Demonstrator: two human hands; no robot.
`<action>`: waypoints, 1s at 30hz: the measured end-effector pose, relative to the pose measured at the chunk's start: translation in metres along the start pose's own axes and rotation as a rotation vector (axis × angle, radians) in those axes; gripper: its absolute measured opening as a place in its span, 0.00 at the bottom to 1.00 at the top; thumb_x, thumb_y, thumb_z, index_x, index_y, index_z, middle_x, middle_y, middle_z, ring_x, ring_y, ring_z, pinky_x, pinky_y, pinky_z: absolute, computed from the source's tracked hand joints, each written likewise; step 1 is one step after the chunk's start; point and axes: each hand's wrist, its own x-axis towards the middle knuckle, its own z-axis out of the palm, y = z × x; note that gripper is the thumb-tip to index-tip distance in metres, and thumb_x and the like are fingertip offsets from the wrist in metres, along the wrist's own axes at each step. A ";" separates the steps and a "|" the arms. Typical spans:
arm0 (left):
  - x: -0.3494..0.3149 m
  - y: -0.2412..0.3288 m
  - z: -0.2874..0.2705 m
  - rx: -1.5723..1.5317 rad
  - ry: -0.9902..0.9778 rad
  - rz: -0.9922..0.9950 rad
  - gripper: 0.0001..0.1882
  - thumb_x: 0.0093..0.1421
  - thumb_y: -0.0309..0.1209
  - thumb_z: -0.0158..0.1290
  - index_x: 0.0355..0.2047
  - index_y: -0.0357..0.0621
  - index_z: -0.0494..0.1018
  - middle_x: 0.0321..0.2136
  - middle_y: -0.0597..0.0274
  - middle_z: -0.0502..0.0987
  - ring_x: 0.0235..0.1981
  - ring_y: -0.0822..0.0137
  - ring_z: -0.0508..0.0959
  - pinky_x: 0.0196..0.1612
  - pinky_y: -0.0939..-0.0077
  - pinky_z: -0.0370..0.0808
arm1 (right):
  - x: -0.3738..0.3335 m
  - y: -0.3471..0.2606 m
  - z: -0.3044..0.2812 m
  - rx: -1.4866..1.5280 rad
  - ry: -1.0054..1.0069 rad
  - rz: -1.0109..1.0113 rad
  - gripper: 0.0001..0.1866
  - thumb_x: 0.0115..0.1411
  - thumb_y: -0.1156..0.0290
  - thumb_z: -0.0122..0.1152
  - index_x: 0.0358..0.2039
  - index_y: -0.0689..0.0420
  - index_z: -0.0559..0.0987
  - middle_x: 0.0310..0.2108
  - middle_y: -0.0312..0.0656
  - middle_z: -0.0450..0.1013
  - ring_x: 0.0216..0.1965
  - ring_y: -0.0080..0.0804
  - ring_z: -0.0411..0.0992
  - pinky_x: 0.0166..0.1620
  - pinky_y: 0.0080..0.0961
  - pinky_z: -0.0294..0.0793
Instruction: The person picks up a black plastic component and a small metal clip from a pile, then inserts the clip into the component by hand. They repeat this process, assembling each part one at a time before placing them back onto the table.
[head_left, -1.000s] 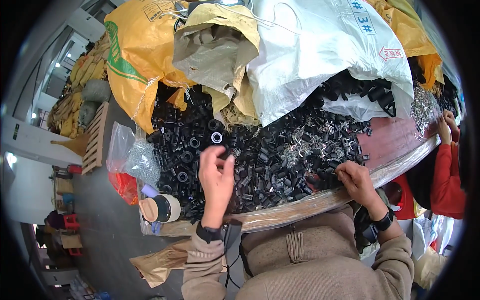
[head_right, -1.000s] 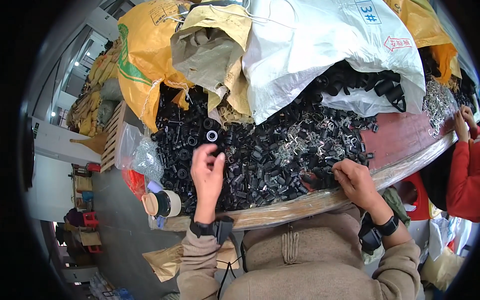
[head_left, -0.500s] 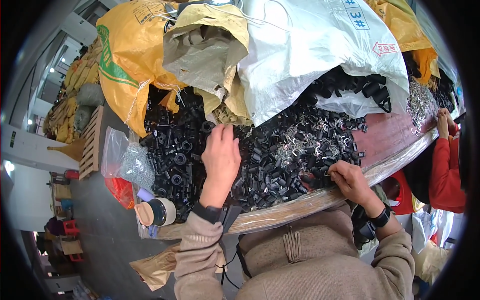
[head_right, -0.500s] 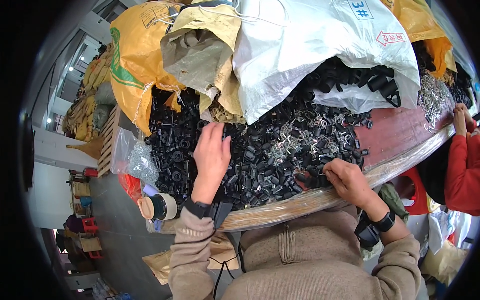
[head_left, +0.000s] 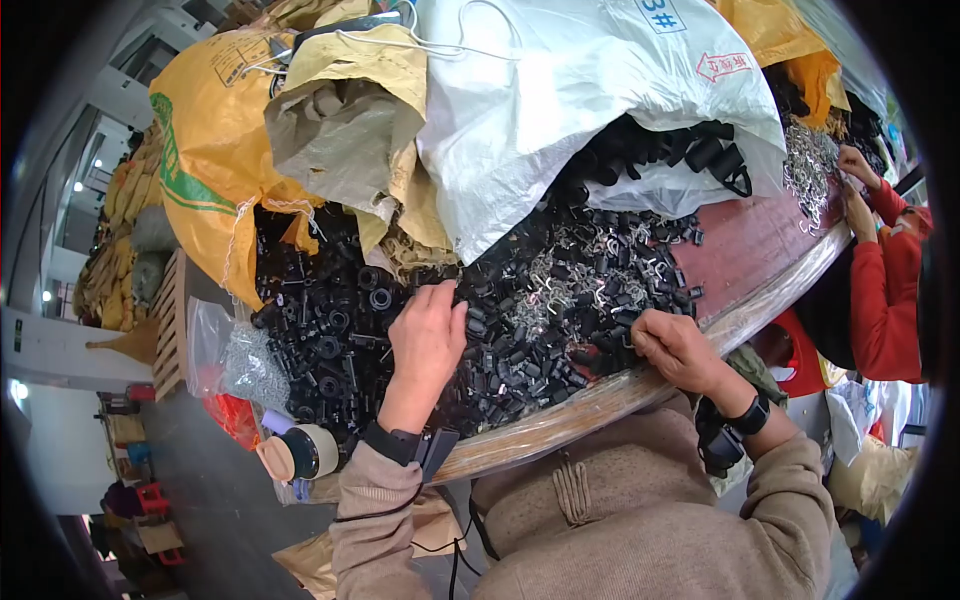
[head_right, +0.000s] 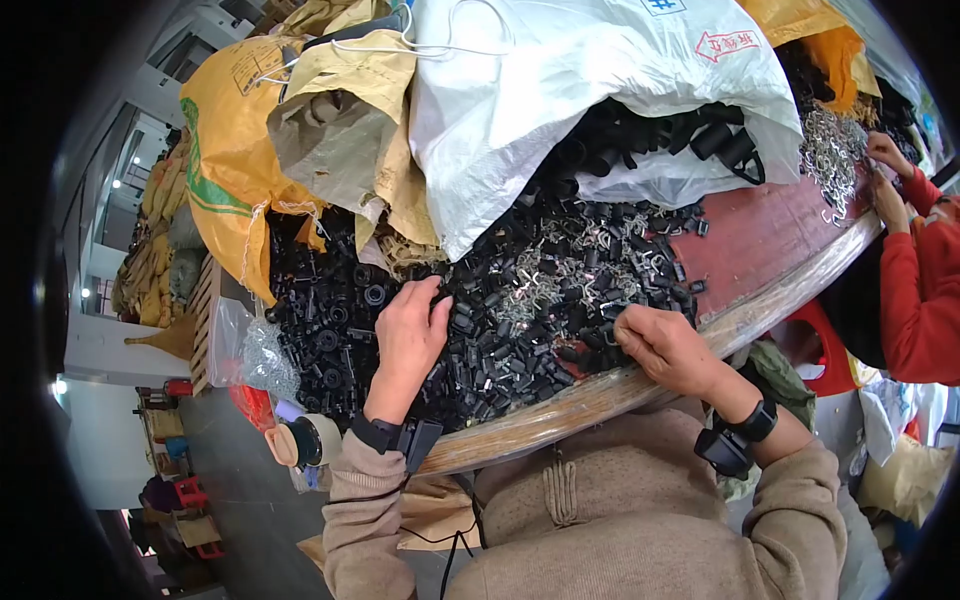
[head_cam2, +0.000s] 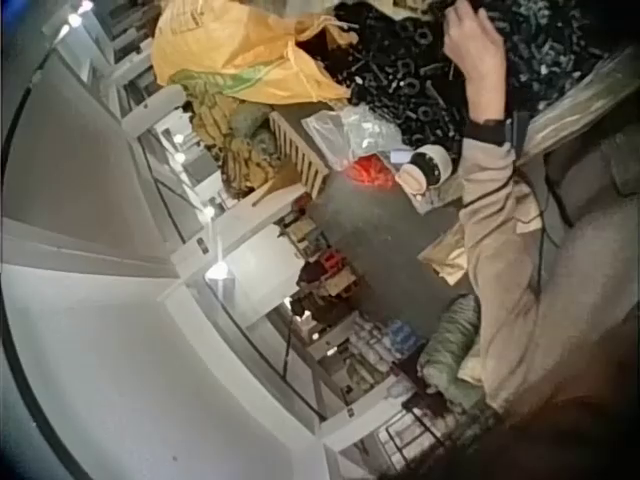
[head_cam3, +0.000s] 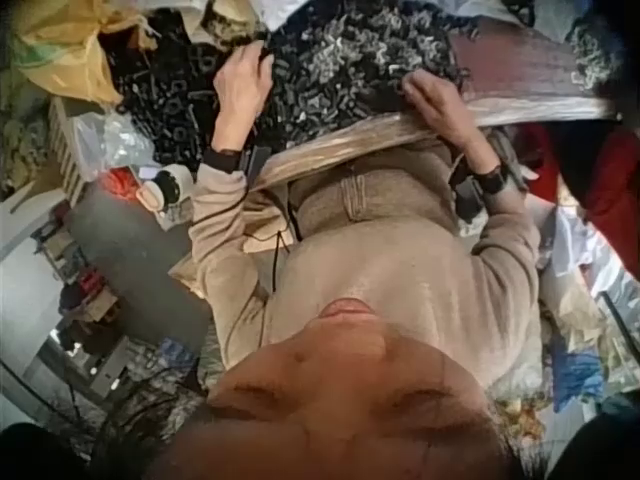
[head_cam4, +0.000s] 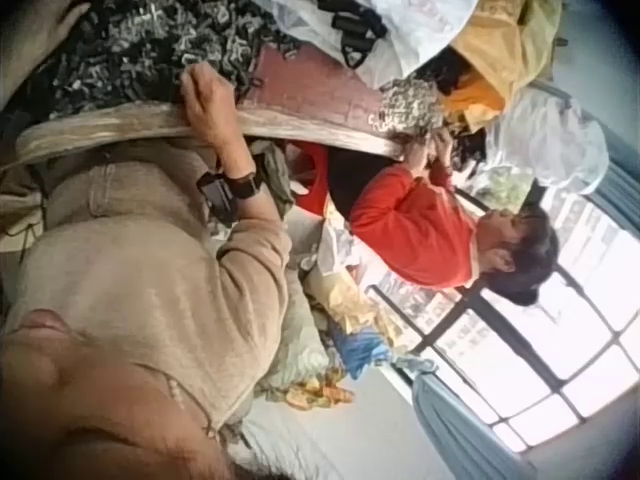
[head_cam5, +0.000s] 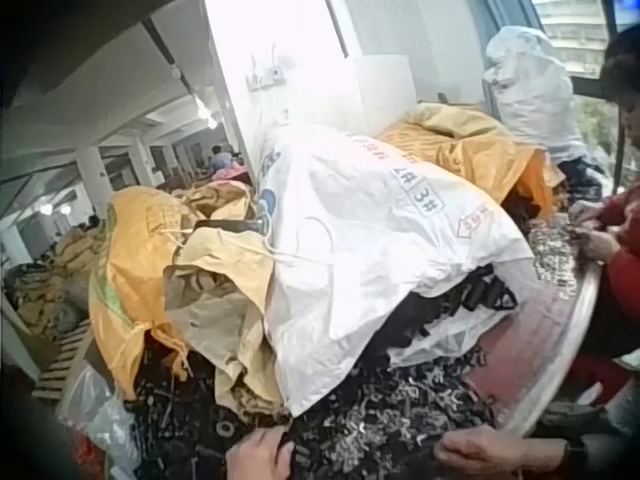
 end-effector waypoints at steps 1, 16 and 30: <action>0.002 0.007 0.000 -0.017 -0.066 0.042 0.12 0.45 0.27 0.52 0.31 0.40 0.67 0.28 0.55 0.69 0.27 0.56 0.72 0.28 0.66 0.71 | 0.001 0.000 0.004 0.022 0.009 0.014 0.03 0.54 0.75 0.47 0.25 0.61 0.66 0.19 0.45 0.62 0.22 0.42 0.64 0.25 0.28 0.63; 0.030 -0.021 -0.011 0.031 0.128 0.007 0.12 0.44 0.26 0.53 0.30 0.40 0.67 0.31 0.53 0.69 0.28 0.52 0.72 0.29 0.63 0.70 | 0.000 -0.010 0.008 0.096 0.072 0.158 0.05 0.55 0.75 0.46 0.23 0.61 0.67 0.16 0.38 0.64 0.18 0.28 0.65 0.22 0.21 0.63; 0.031 -0.041 0.009 -0.247 0.103 -0.267 0.11 0.44 0.26 0.53 0.30 0.39 0.68 0.21 0.55 0.72 0.25 0.59 0.74 0.25 0.70 0.70 | 0.006 -0.003 0.013 0.159 0.061 0.151 0.05 0.55 0.75 0.47 0.24 0.62 0.67 0.17 0.39 0.65 0.18 0.27 0.64 0.23 0.20 0.63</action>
